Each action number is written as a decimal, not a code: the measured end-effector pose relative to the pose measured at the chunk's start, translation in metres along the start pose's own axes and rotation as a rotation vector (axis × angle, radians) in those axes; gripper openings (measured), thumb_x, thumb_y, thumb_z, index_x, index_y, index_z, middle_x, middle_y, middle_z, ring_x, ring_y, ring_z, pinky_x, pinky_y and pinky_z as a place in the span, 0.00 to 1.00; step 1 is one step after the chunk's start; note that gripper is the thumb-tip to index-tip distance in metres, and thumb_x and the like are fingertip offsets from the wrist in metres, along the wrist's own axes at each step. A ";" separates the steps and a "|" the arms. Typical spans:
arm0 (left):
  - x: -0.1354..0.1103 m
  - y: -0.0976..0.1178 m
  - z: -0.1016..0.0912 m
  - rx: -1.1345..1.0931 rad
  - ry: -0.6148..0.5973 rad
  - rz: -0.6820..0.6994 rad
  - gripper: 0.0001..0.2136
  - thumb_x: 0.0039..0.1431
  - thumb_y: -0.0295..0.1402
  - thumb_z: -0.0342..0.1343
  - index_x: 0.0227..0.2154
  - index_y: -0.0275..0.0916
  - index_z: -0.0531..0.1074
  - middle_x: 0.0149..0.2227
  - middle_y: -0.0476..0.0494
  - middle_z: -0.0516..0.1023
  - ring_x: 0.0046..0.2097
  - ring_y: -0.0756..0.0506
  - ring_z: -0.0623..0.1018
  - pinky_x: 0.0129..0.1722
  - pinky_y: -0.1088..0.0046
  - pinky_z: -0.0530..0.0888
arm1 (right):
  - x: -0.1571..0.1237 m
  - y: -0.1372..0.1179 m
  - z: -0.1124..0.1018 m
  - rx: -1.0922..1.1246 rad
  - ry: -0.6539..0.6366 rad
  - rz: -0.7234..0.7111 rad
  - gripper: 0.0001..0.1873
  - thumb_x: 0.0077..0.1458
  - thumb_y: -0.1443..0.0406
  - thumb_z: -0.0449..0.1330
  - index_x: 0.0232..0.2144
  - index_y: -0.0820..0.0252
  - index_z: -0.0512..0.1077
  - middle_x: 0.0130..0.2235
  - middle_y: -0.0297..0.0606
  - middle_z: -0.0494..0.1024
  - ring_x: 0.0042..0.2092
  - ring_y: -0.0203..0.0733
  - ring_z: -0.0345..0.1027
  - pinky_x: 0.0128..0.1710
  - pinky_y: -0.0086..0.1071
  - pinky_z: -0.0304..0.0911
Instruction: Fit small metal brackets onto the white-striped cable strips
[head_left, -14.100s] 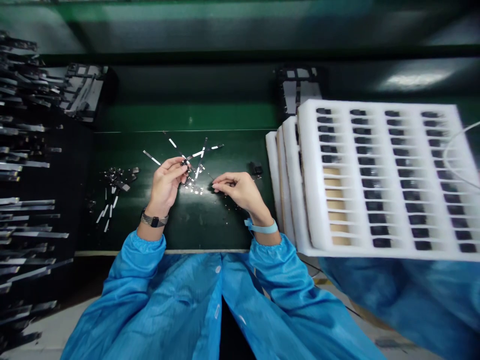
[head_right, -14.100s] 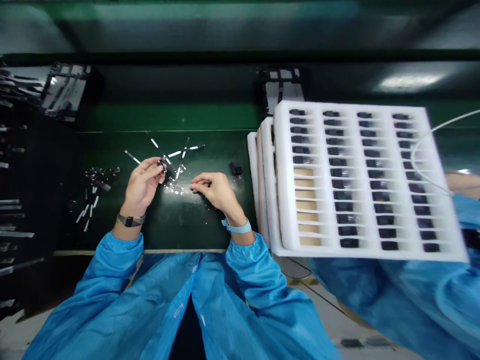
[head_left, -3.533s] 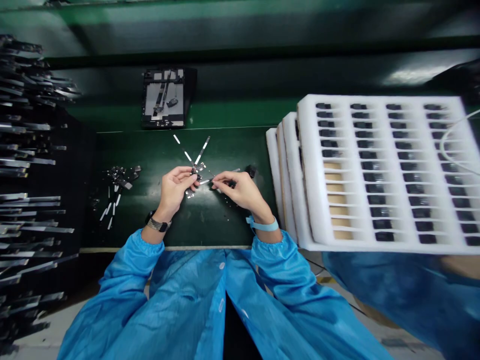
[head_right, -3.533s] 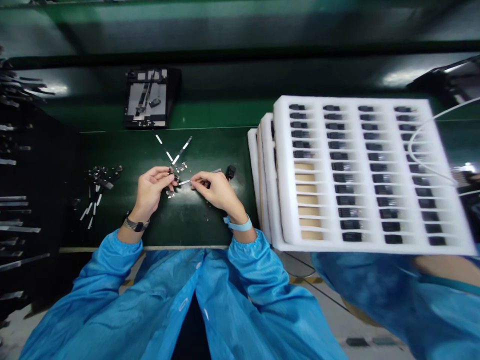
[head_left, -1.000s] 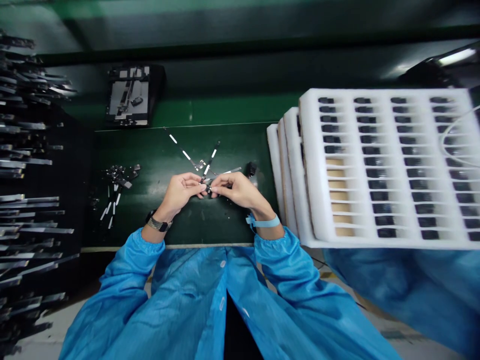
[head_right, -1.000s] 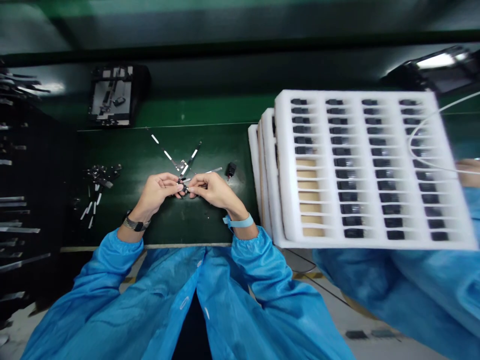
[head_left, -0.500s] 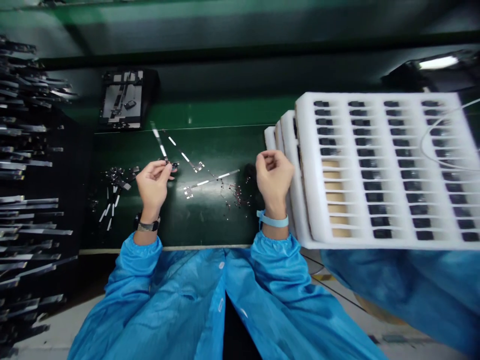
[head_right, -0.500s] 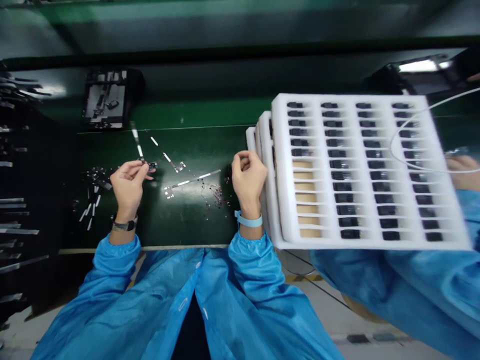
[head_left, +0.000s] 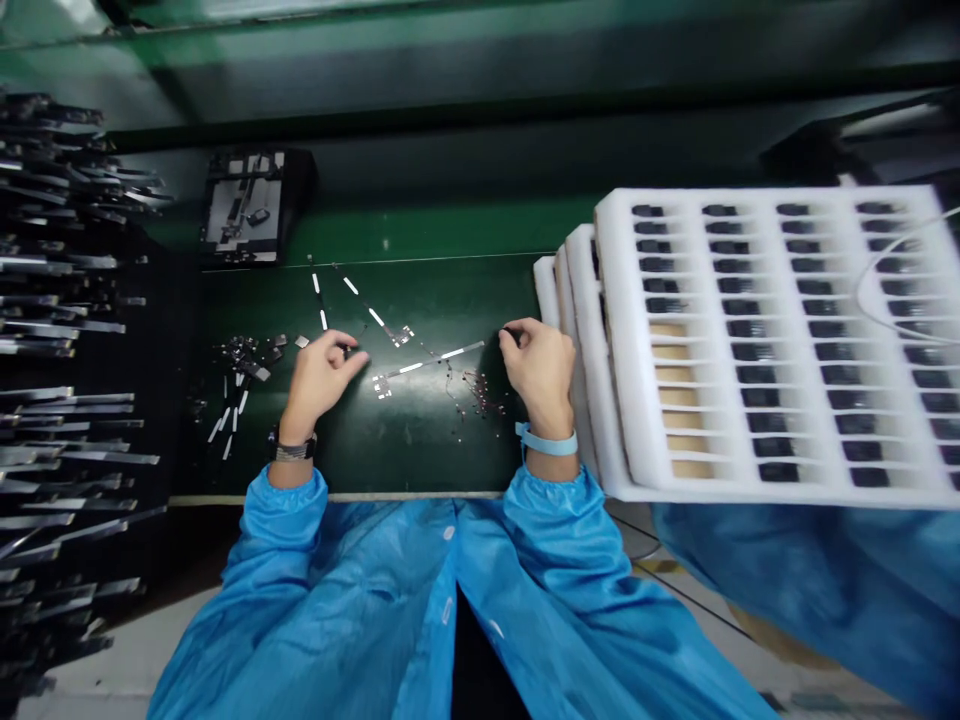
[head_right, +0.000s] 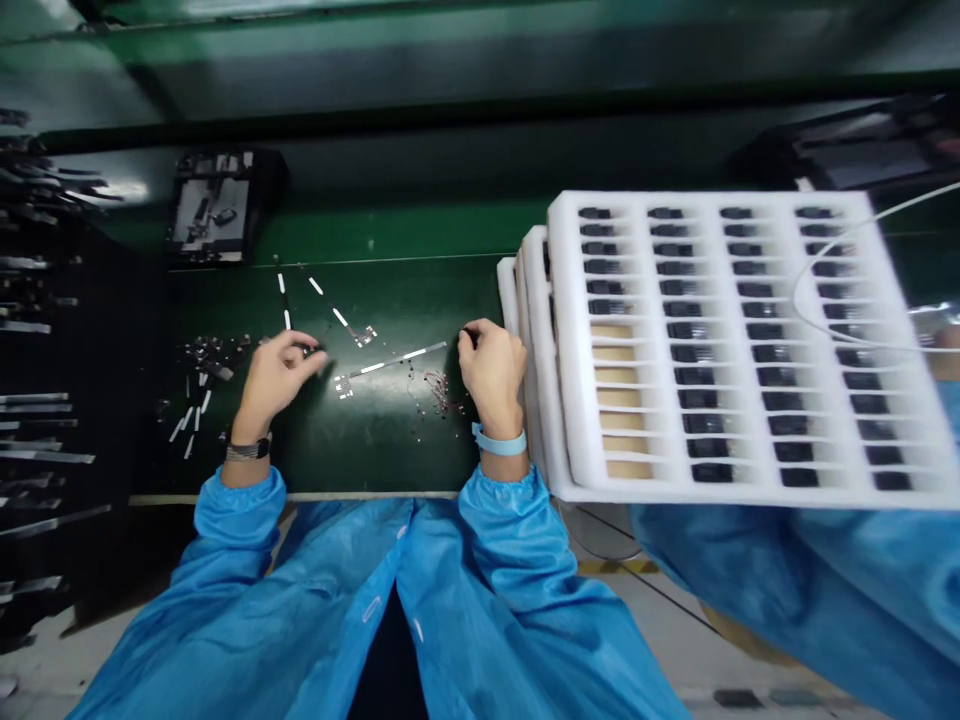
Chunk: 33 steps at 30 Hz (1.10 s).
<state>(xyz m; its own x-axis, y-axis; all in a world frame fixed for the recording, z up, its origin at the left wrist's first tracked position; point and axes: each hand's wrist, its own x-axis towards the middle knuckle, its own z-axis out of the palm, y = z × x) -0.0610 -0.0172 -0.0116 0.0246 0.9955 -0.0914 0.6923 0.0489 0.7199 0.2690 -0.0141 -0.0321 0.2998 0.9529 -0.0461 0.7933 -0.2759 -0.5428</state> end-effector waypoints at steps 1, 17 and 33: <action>-0.002 0.002 0.000 0.006 -0.149 0.049 0.08 0.64 0.37 0.66 0.43 0.41 0.77 0.22 0.56 0.69 0.28 0.47 0.71 0.35 0.69 0.65 | 0.000 0.001 0.001 0.011 0.019 -0.011 0.15 0.64 0.62 0.60 0.46 0.61 0.83 0.32 0.44 0.81 0.35 0.53 0.73 0.40 0.41 0.62; -0.010 0.011 0.017 -0.180 -0.199 0.106 0.12 0.57 0.24 0.67 0.41 0.41 0.73 0.32 0.52 0.75 0.34 0.47 0.75 0.38 0.68 0.71 | -0.001 -0.005 0.011 0.833 -0.034 -0.061 0.19 0.59 0.51 0.70 0.42 0.54 0.69 0.33 0.36 0.85 0.27 0.41 0.77 0.24 0.32 0.66; -0.009 0.017 -0.011 -1.250 -0.259 0.090 0.16 0.55 0.43 0.77 0.27 0.38 0.79 0.28 0.45 0.76 0.29 0.47 0.77 0.27 0.72 0.73 | -0.003 -0.014 0.004 0.868 -0.040 -0.071 0.27 0.61 0.40 0.68 0.36 0.58 0.81 0.24 0.30 0.70 0.24 0.34 0.61 0.21 0.29 0.54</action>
<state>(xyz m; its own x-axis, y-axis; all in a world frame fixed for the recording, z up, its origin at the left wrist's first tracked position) -0.0577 -0.0248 0.0088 0.2725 0.9614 -0.0379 -0.4612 0.1651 0.8718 0.2551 -0.0124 -0.0281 0.2330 0.9724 -0.0085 0.1199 -0.0374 -0.9921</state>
